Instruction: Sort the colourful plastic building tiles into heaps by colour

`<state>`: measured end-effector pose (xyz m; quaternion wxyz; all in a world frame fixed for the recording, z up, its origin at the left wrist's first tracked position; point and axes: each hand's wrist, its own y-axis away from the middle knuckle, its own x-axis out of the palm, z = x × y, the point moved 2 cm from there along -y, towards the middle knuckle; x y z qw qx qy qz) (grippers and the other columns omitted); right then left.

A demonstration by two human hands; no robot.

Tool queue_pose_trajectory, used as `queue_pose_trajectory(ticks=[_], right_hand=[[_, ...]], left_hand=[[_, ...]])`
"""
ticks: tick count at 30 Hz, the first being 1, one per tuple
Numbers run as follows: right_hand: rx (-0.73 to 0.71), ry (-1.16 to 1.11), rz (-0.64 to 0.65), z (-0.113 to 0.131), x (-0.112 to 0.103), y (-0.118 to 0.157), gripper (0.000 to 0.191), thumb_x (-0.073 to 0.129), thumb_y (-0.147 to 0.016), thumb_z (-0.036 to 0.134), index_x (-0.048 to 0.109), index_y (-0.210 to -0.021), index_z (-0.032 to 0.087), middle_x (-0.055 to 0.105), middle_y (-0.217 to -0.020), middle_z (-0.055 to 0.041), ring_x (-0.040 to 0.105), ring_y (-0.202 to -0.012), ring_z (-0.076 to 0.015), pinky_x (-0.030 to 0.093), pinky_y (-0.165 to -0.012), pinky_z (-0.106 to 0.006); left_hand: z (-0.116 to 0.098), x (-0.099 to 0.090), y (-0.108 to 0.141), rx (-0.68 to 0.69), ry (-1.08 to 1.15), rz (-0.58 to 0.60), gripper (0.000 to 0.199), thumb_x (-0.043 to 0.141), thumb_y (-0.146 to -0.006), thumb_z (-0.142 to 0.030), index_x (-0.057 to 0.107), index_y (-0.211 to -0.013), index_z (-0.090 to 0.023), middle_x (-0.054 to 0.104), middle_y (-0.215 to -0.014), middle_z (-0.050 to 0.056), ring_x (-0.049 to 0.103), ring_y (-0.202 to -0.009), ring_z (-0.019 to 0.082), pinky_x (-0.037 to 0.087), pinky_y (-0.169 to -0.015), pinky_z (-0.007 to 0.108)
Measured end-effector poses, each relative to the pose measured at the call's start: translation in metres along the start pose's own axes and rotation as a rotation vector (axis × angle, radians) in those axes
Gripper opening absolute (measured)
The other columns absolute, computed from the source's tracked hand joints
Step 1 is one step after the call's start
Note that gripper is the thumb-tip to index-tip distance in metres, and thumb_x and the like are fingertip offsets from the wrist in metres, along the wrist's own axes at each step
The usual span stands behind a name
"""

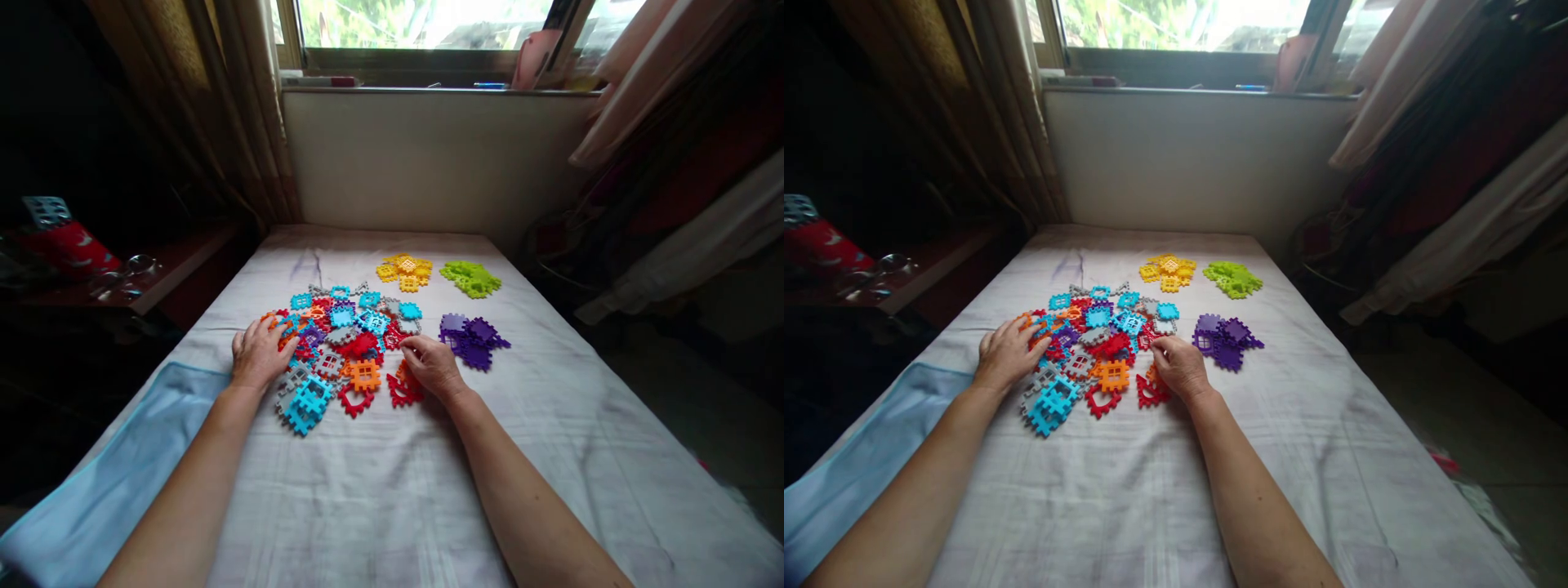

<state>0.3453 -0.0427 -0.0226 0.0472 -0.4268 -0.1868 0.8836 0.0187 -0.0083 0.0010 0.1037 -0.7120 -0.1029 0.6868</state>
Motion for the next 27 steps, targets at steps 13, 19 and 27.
queue_pose_trajectory(ticks=[13,19,27], right_hand=[[0.032,-0.104,-0.095,-0.013,0.009,0.005,0.022,0.053,-0.086,0.029,0.075,-0.087,0.025,0.077,-0.089,-0.0043,0.071,-0.080,-0.0198,0.053,-0.076,-0.030],[0.053,-0.116,-0.096,-0.013,0.009,0.004,0.021,0.054,-0.086,0.028,0.075,-0.087,0.025,0.077,-0.089,-0.0032,0.071,-0.080,-0.0186,0.053,-0.077,-0.029],[0.074,-0.114,-0.083,-0.013,0.009,0.004,0.021,0.055,-0.085,0.027,0.075,-0.087,0.025,0.078,-0.090,-0.0034,0.071,-0.082,-0.0189,0.054,-0.079,-0.029]], left_hand=[[-0.064,-0.029,-0.020,0.151,-0.188,0.276,0.044,0.064,-0.079,-0.051,0.075,-0.106,-0.019,0.062,-0.130,0.018,0.052,-0.122,0.037,0.034,-0.103,0.048],[-0.074,-0.041,-0.030,0.041,-0.301,0.435,0.047,0.062,-0.077,-0.052,0.075,-0.107,-0.018,0.070,-0.114,0.019,0.060,-0.111,0.037,0.041,-0.090,0.043],[-0.064,-0.039,-0.036,0.030,-0.235,0.436,0.040,0.053,-0.079,-0.047,0.078,-0.095,-0.020,0.073,-0.109,0.019,0.065,-0.105,0.036,0.045,-0.087,0.042]])
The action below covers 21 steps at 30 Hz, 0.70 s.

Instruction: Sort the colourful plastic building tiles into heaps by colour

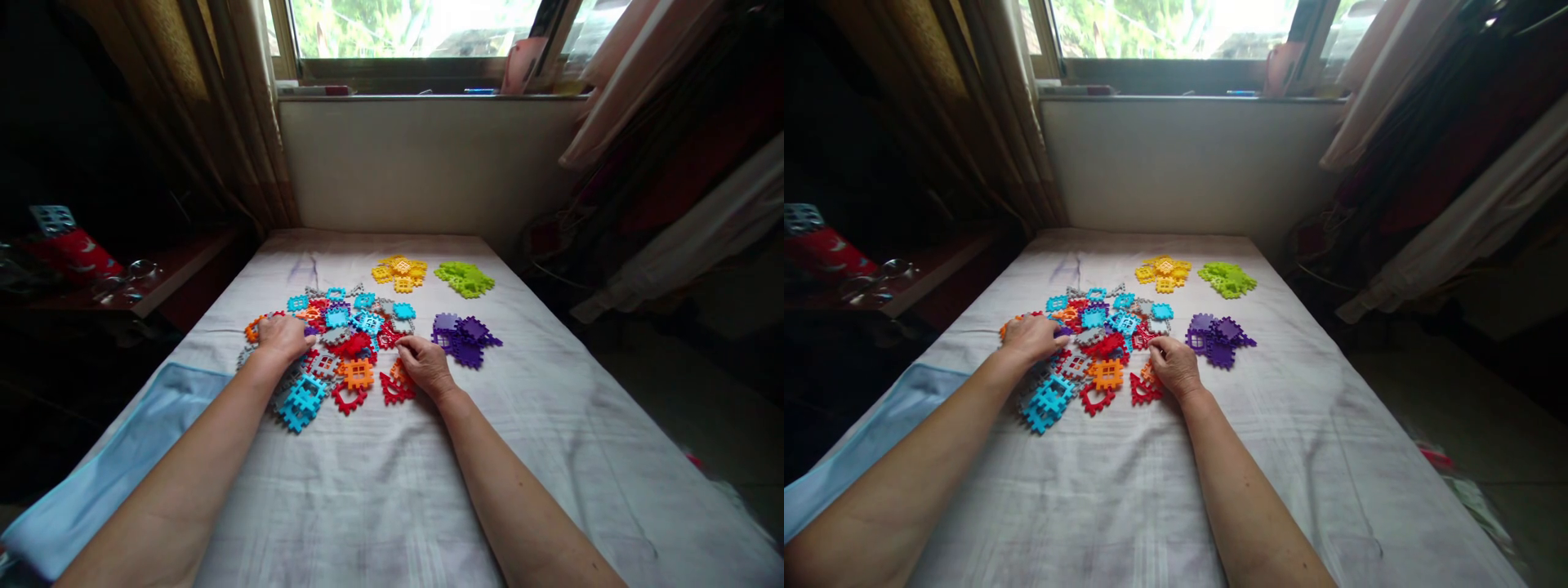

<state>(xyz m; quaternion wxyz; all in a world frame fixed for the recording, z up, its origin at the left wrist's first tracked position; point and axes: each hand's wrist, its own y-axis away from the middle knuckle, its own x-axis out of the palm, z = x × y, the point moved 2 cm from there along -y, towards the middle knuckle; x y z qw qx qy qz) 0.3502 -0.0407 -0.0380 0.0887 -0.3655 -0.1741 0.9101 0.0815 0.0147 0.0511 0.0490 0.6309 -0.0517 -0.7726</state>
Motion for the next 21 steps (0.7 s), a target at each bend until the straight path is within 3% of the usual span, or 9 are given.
queue_pose_trajectory(ticks=[6,9,12,16,21], right_hand=[[0.000,-0.010,0.000,0.000,0.000,0.000,0.021,0.055,-0.086,0.028,0.075,-0.088,0.025,0.078,-0.092,-0.0033,0.072,-0.083,-0.0196,0.054,-0.079,-0.030],[0.007,-0.015,-0.002,-0.001,0.000,0.000,0.020,0.055,-0.085,0.028,0.075,-0.087,0.025,0.078,-0.091,-0.0034,0.072,-0.083,-0.0195,0.054,-0.080,-0.031],[0.014,-0.037,-0.005,0.000,-0.001,0.000,0.020,0.054,-0.085,0.028,0.074,-0.086,0.024,0.077,-0.090,-0.0045,0.071,-0.082,-0.0199,0.054,-0.080,-0.031],[0.018,-0.138,0.004,0.010,-0.006,-0.001,0.022,0.055,-0.085,0.035,0.074,-0.086,0.023,0.076,-0.085,-0.0044,0.067,-0.072,-0.0174,0.052,-0.072,-0.029],[0.059,-0.479,0.117,0.032,-0.007,-0.003,0.036,0.063,-0.080,0.050,0.072,-0.096,0.019,0.070,-0.071,-0.0002,0.059,-0.058,-0.0118,0.048,-0.060,-0.024]], left_hand=[[0.027,0.003,-0.006,0.004,0.118,-0.109,0.041,0.039,-0.085,-0.042,0.076,-0.081,-0.026,0.076,-0.090,0.010,0.067,-0.088,0.027,0.044,-0.077,0.034],[0.042,0.005,-0.007,-0.024,0.323,-0.216,0.039,0.041,-0.084,-0.047,0.072,-0.074,-0.025,0.072,-0.072,0.005,0.062,-0.072,0.022,0.039,-0.063,0.029],[0.043,0.009,-0.003,-0.008,0.640,-0.280,0.042,0.043,-0.080,-0.055,0.068,-0.071,-0.022,0.065,-0.064,0.001,0.057,-0.065,0.018,0.037,-0.059,0.026],[0.013,0.017,0.012,0.145,1.125,-0.260,0.052,0.048,-0.074,-0.066,0.069,-0.077,-0.018,0.063,-0.066,0.001,0.055,-0.064,0.016,0.043,-0.063,0.026],[-0.043,0.025,0.038,0.302,1.285,-0.194,0.049,0.055,-0.075,-0.065,0.068,-0.076,-0.017,0.064,-0.069,0.001,0.056,-0.066,0.016,0.046,-0.066,0.027]])
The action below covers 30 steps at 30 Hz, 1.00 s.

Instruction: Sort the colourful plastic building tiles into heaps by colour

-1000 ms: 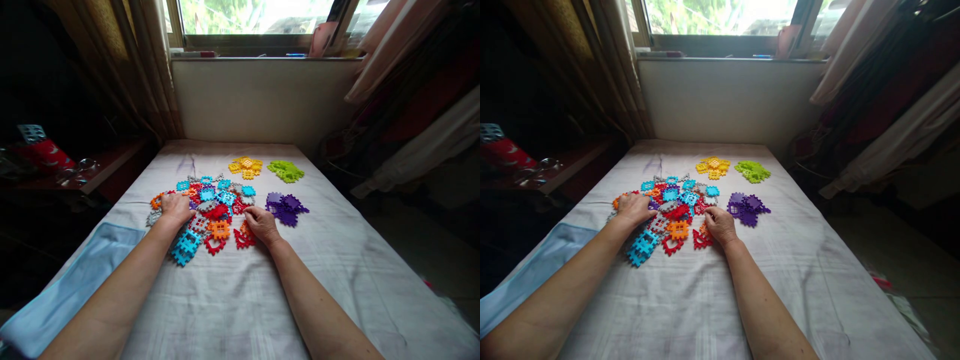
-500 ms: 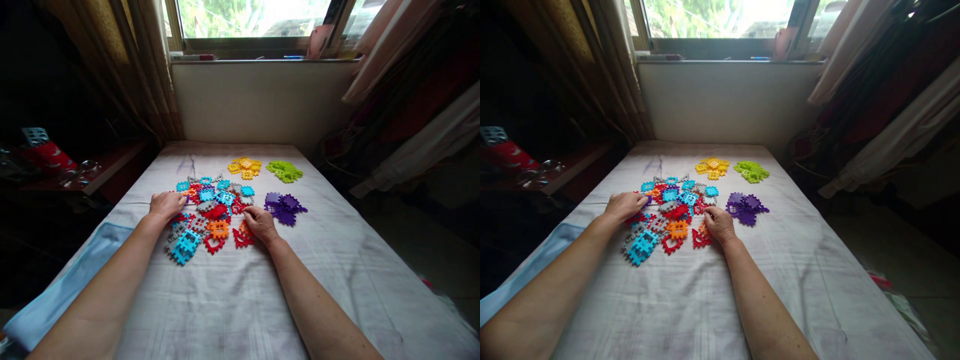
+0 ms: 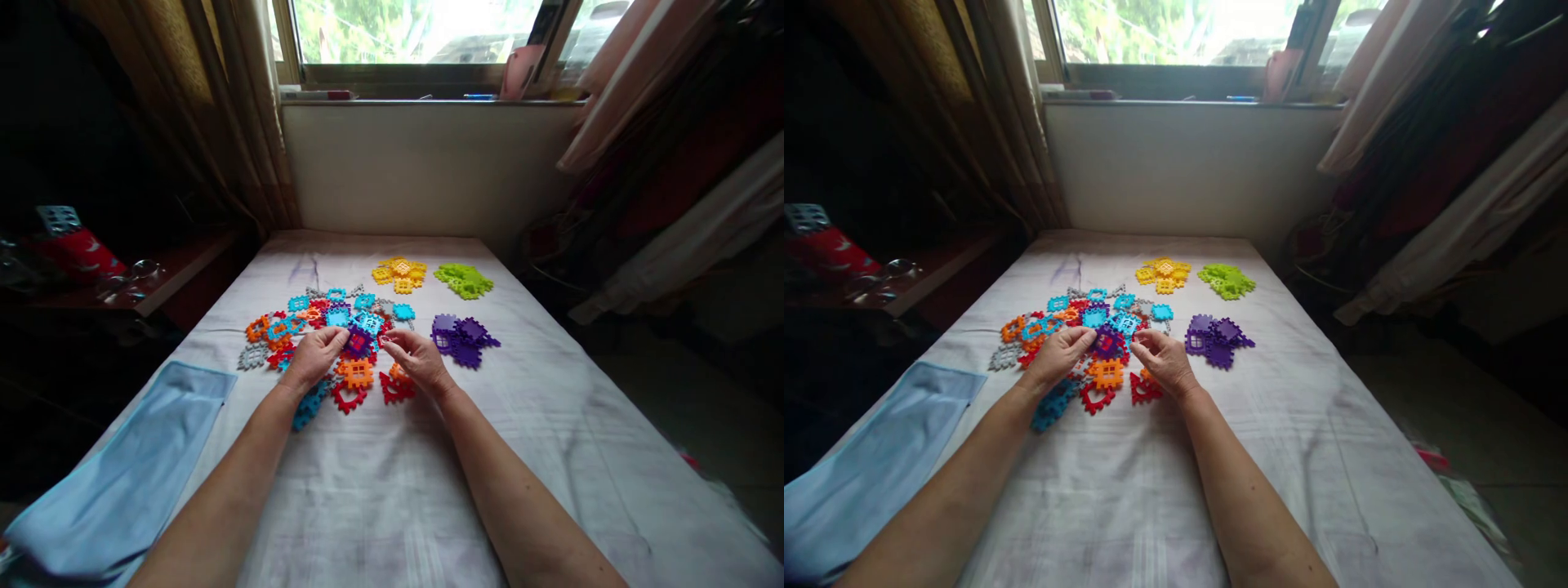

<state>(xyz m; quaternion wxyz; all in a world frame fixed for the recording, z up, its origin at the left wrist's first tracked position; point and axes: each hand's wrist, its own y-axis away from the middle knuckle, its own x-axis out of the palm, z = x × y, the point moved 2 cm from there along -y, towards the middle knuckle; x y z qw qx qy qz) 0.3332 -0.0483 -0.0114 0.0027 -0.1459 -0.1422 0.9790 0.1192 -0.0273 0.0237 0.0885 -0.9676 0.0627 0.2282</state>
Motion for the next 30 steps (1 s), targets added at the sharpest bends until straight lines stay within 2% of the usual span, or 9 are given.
queue_pose_trajectory(ticks=[5,8,10,12,15,18,22,25,30], right_hand=[[0.073,-0.193,0.035,0.003,0.005,-0.004,0.034,0.067,-0.072,0.051,0.070,-0.083,0.019,0.067,-0.064,0.0011,0.055,-0.053,-0.0105,0.046,-0.052,-0.023],[0.083,-0.173,-0.032,-0.004,-0.014,-0.011,0.035,0.068,-0.070,0.052,0.071,-0.078,0.019,0.067,-0.063,0.0004,0.054,-0.051,-0.0107,0.047,-0.052,-0.024],[0.091,-0.106,-0.173,-0.013,-0.039,-0.016,0.038,0.066,-0.070,0.054,0.072,-0.080,0.018,0.068,-0.065,-0.0012,0.055,-0.053,-0.0119,0.047,-0.053,-0.025],[0.124,0.013,-0.380,-0.024,-0.071,-0.017,0.043,0.064,-0.070,0.056,0.073,-0.086,0.017,0.072,-0.072,-0.0045,0.059,-0.058,-0.0142,0.049,-0.056,-0.026],[0.239,0.266,-0.630,-0.041,-0.114,-0.011,0.046,0.061,-0.071,0.054,0.074,-0.093,0.016,0.073,-0.072,-0.0058,0.062,-0.062,-0.0174,0.048,-0.060,-0.028],[0.324,0.460,-0.711,-0.051,-0.136,-0.002,0.040,0.060,-0.071,0.050,0.075,-0.089,0.018,0.072,-0.066,-0.0048,0.062,-0.061,-0.0192,0.045,-0.059,-0.029],[0.351,0.548,-0.716,-0.058,-0.138,0.002,0.037,0.058,-0.072,0.050,0.075,-0.085,0.020,0.071,-0.065,-0.0041,0.063,-0.061,-0.0201,0.044,-0.059,-0.029],[0.362,0.562,-0.710,-0.063,-0.135,0.001,0.040,0.057,-0.073,0.054,0.075,-0.086,0.020,0.069,-0.062,-0.0027,0.062,-0.060,-0.0203,0.043,-0.058,-0.029],[0.347,0.559,-0.737,-0.067,-0.134,0.002,0.044,0.054,-0.075,0.054,0.075,-0.092,0.019,0.068,-0.059,-0.0027,0.061,-0.058,-0.0204,0.043,-0.058,-0.029]], left_hand=[[-0.010,0.033,0.008,0.034,0.032,0.053,0.048,0.052,-0.081,-0.062,0.068,-0.077,-0.017,0.063,-0.067,0.001,0.056,-0.064,0.015,0.046,-0.062,0.026],[-0.009,0.035,0.010,0.038,0.032,0.029,0.046,0.053,-0.082,-0.060,0.072,-0.091,-0.018,0.071,-0.079,0.004,0.063,-0.072,0.018,0.050,-0.068,0.028],[-0.006,0.031,0.012,0.045,-0.018,-0.030,0.044,0.053,-0.083,-0.057,0.072,-0.098,-0.020,0.074,-0.089,0.005,0.066,-0.079,0.019,0.051,-0.074,0.030],[-0.002,0.024,0.015,0.048,-0.106,-0.120,0.040,0.052,-0.085,-0.053,0.073,-0.098,-0.022,0.076,-0.095,0.005,0.068,-0.085,0.021,0.051,-0.079,0.031],[0.006,0.012,0.018,0.036,-0.219,-0.256,0.037,0.049,-0.087,-0.050,0.073,-0.098,-0.023,0.077,-0.097,0.005,0.069,-0.089,0.021,0.051,-0.079,0.030],[0.014,0.001,0.019,0.007,-0.283,-0.346,0.039,0.048,-0.087,-0.048,0.073,-0.100,-0.022,0.077,-0.091,0.005,0.070,-0.082,0.021,0.051,-0.075,0.030],[0.019,-0.008,0.020,-0.005,-0.367,-0.389,0.036,0.048,-0.089,-0.045,0.073,-0.102,-0.024,0.077,-0.096,0.004,0.070,-0.086,0.021,0.052,-0.077,0.030],[0.020,-0.007,0.017,0.068,-0.457,-0.340,0.035,0.046,-0.092,-0.042,0.072,-0.105,-0.024,0.076,-0.106,0.004,0.069,-0.098,0.022,0.051,-0.089,0.032],[0.018,0.009,0.004,0.245,-0.727,-0.018,0.040,0.049,-0.093,-0.040,0.065,-0.127,-0.028,0.063,-0.136,0.006,0.052,-0.132,0.026,0.034,-0.114,0.047]])
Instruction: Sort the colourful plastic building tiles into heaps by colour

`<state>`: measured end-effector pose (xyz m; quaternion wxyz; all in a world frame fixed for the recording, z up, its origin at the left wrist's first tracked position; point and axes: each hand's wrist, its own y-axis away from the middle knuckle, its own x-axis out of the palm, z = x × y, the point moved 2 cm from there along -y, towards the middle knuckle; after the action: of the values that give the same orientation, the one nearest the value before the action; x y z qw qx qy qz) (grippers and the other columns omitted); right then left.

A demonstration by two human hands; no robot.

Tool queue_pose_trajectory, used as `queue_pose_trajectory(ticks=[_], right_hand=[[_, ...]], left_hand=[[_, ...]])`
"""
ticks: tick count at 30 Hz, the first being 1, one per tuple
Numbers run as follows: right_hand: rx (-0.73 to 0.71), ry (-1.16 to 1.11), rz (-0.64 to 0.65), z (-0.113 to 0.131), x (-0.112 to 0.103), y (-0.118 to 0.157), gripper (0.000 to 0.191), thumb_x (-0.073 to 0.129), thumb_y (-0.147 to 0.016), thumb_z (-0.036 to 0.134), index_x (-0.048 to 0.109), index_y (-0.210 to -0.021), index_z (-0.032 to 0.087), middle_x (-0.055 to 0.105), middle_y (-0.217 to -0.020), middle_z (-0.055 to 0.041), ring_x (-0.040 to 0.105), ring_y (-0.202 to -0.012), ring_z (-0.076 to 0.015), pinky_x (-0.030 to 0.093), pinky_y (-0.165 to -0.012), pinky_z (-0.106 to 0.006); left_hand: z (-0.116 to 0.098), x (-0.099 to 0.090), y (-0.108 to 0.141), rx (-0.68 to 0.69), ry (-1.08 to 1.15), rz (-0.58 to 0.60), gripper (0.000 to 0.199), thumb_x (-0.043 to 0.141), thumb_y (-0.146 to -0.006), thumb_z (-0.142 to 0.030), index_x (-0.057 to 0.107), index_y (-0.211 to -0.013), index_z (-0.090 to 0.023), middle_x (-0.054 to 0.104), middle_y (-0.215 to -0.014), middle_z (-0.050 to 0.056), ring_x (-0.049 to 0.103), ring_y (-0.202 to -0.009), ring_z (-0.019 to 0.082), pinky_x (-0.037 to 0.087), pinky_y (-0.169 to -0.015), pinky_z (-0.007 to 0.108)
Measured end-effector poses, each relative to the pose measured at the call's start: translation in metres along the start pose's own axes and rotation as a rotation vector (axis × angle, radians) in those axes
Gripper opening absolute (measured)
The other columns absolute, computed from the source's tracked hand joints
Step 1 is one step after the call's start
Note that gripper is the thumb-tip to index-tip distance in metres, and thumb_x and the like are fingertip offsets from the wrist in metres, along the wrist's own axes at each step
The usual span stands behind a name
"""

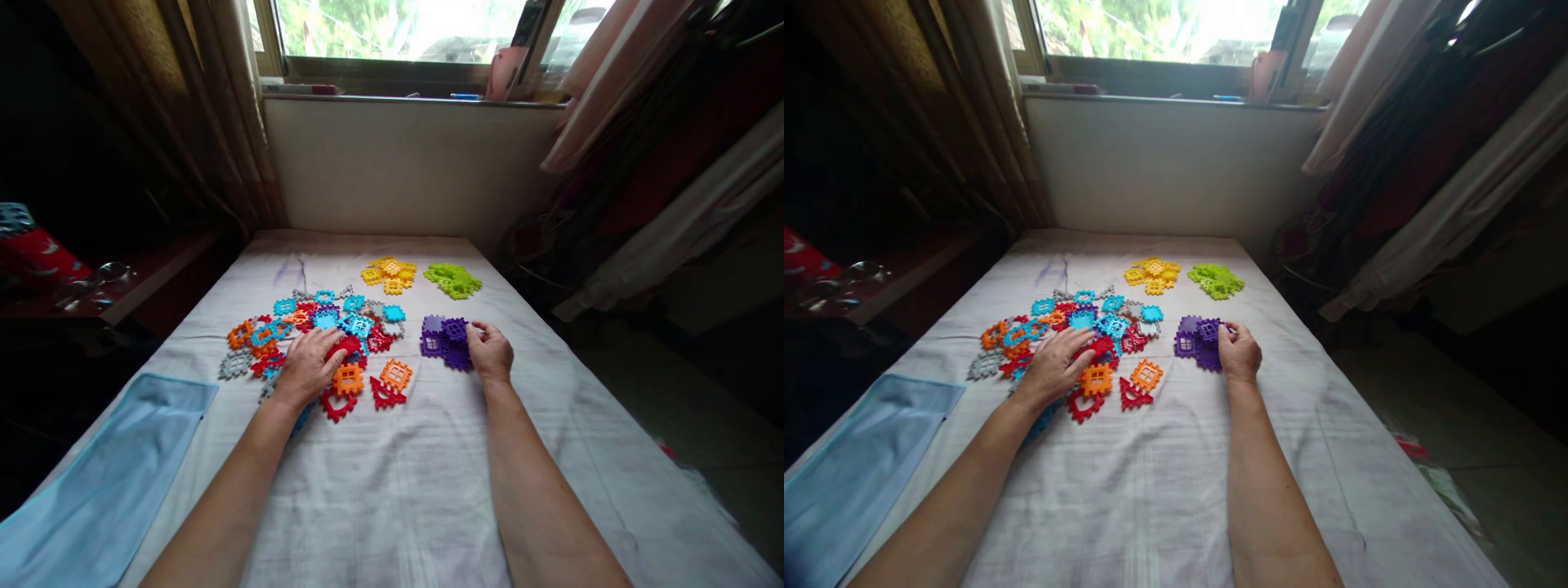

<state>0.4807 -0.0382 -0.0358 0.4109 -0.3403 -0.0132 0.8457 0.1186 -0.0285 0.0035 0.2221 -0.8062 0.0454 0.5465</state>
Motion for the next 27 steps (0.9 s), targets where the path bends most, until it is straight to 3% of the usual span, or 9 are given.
queue_pose_trajectory(ticks=[3,5,14,17,21,27], right_hand=[[0.003,-0.021,-0.020,0.001,-0.002,0.002,0.045,0.051,-0.077,0.050,0.076,-0.094,0.017,0.068,-0.060,-0.0042,0.061,-0.060,-0.0212,0.044,-0.060,-0.030],[-0.014,-0.025,-0.040,0.004,-0.005,0.003,0.045,0.049,-0.078,0.048,0.075,-0.094,0.016,0.068,-0.061,-0.0049,0.062,-0.062,-0.0215,0.045,-0.063,-0.030],[-0.134,-0.078,-0.082,0.022,-0.011,0.010,0.044,0.046,-0.082,0.046,0.075,-0.094,0.015,0.071,-0.069,-0.0079,0.065,-0.066,-0.0218,0.049,-0.069,-0.031],[-0.195,-0.091,-0.090,0.033,-0.010,0.016,0.042,0.046,-0.083,0.045,0.075,-0.092,0.016,0.073,-0.072,-0.0082,0.066,-0.066,-0.0215,0.050,-0.069,-0.030],[-0.306,-0.093,-0.041,0.046,-0.001,0.028,0.039,0.047,-0.083,0.044,0.075,-0.089,0.017,0.073,-0.070,-0.0065,0.065,-0.063,-0.0197,0.050,-0.065,-0.028],[-0.514,-0.152,0.052,0.059,0.015,0.047,0.034,0.048,-0.086,0.038,0.075,-0.088,0.019,0.073,-0.068,-0.0048,0.064,-0.057,-0.0165,0.051,-0.063,-0.026]], left_hand=[[-0.001,0.005,-0.006,0.022,-0.147,0.149,0.043,0.049,-0.094,-0.045,0.060,-0.134,-0.033,0.054,-0.146,0.006,0.042,-0.141,0.032,0.023,-0.117,0.058],[0.002,0.005,-0.006,0.021,-0.192,0.186,0.043,0.047,-0.095,-0.047,0.060,-0.134,-0.034,0.053,-0.147,0.006,0.041,-0.141,0.032,0.020,-0.117,0.060],[0.029,-0.014,0.014,-0.069,-0.336,0.117,0.040,0.045,-0.095,-0.046,0.067,-0.124,-0.028,0.056,-0.143,0.011,0.044,-0.137,0.033,0.019,-0.115,0.061],[0.021,-0.014,0.008,-0.089,-0.312,0.123,0.046,0.044,-0.096,-0.047,0.062,-0.130,-0.024,0.054,-0.145,0.012,0.042,-0.139,0.032,0.019,-0.116,0.060],[-0.003,0.001,-0.010,-0.041,-0.231,0.220,0.058,0.042,-0.095,-0.051,0.048,-0.145,-0.023,0.046,-0.153,0.011,0.036,-0.144,0.030,0.017,-0.119,0.055],[-0.029,0.026,-0.030,-0.074,-0.233,0.335,0.068,0.038,-0.094,-0.060,0.039,-0.151,-0.023,0.038,-0.157,0.013,0.028,-0.148,0.034,0.014,-0.119,0.061]])
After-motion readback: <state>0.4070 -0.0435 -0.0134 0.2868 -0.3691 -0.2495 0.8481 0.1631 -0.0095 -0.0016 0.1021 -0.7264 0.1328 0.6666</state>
